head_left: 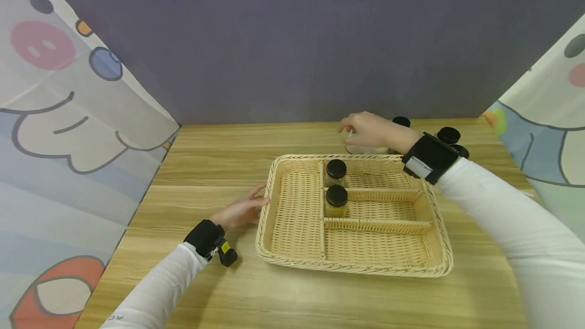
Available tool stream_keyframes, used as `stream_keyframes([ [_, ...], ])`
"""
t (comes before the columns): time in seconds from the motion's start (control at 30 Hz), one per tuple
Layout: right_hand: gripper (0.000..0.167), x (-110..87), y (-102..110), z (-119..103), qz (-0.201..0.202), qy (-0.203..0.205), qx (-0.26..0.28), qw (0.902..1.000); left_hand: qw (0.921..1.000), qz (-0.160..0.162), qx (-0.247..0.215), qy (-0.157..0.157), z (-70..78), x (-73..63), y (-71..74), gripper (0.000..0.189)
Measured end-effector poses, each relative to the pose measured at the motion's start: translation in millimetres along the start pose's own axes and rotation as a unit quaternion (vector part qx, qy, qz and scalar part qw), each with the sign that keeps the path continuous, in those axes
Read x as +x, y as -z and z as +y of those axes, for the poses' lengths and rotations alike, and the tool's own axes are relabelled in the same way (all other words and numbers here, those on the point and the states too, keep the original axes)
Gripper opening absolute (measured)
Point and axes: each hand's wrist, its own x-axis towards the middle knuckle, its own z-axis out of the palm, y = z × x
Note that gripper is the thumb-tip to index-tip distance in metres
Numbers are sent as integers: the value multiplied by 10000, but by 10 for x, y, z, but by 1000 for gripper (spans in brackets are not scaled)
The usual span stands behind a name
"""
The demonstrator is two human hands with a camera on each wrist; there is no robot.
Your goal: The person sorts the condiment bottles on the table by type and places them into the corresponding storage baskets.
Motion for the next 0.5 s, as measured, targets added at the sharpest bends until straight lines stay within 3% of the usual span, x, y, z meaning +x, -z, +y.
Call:
stream_keyframes([
  [0.5, 35, 138, 10, 330, -59, -665, 196, 9976, 10000, 69, -22, 22, -16, 2, 11, 60],
])
